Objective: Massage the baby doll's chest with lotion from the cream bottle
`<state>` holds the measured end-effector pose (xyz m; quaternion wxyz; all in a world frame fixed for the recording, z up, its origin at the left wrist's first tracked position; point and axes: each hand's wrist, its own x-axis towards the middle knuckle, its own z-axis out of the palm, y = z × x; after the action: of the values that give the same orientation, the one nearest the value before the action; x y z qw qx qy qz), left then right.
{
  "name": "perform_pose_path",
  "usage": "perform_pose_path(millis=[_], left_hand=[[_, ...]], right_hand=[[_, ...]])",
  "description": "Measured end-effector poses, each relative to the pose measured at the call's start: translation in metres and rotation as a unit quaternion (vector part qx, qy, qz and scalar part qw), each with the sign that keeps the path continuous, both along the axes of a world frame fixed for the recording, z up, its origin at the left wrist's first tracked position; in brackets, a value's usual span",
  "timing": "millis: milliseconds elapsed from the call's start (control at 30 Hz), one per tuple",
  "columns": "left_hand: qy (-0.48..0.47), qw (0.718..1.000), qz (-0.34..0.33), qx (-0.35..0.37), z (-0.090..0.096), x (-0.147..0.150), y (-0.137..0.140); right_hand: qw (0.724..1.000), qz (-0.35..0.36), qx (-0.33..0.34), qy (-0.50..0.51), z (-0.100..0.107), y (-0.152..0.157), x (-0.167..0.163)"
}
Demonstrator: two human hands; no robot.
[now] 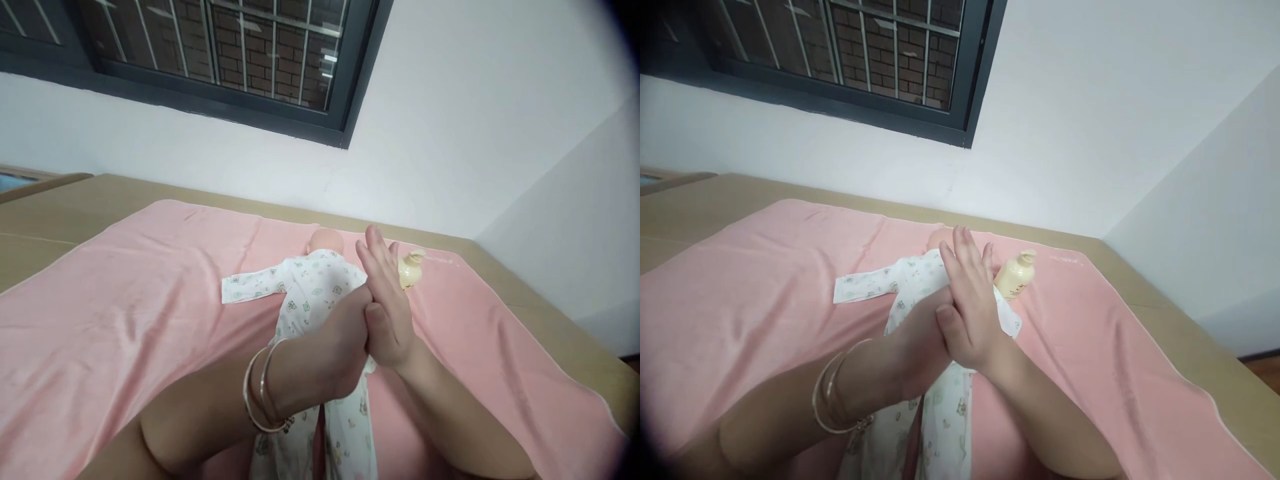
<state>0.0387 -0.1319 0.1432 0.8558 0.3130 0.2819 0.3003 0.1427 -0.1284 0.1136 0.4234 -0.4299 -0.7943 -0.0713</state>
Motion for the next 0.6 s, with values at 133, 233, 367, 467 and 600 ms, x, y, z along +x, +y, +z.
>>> perform_pose_path(millis=[133, 233, 367, 467, 600], left_hand=[[0.004, 1.0, 0.028, -0.006, 0.023, -0.019, 0.009], [-0.017, 0.996, 0.079, -0.021, 0.035, -0.031, 0.019], [-0.038, 0.994, 0.098, 0.007, 0.032, -0.033, 0.03], [-0.07, 0.995, 0.065, 0.027, 0.017, -0.024, 0.021], [-0.084, 0.993, 0.079, 0.027, -0.012, -0.011, -0.011]], right_hand=[[0.999, 0.034, 0.013, -0.017, -0.013, 0.003, -0.012], [0.996, 0.068, 0.017, -0.047, -0.019, -0.009, -0.026], [0.993, 0.09, 0.011, -0.077, -0.019, -0.033, -0.036], [0.991, 0.094, 0.016, -0.098, -0.015, -0.045, -0.035], [0.991, 0.084, 0.031, -0.104, -0.007, -0.042, -0.025]])
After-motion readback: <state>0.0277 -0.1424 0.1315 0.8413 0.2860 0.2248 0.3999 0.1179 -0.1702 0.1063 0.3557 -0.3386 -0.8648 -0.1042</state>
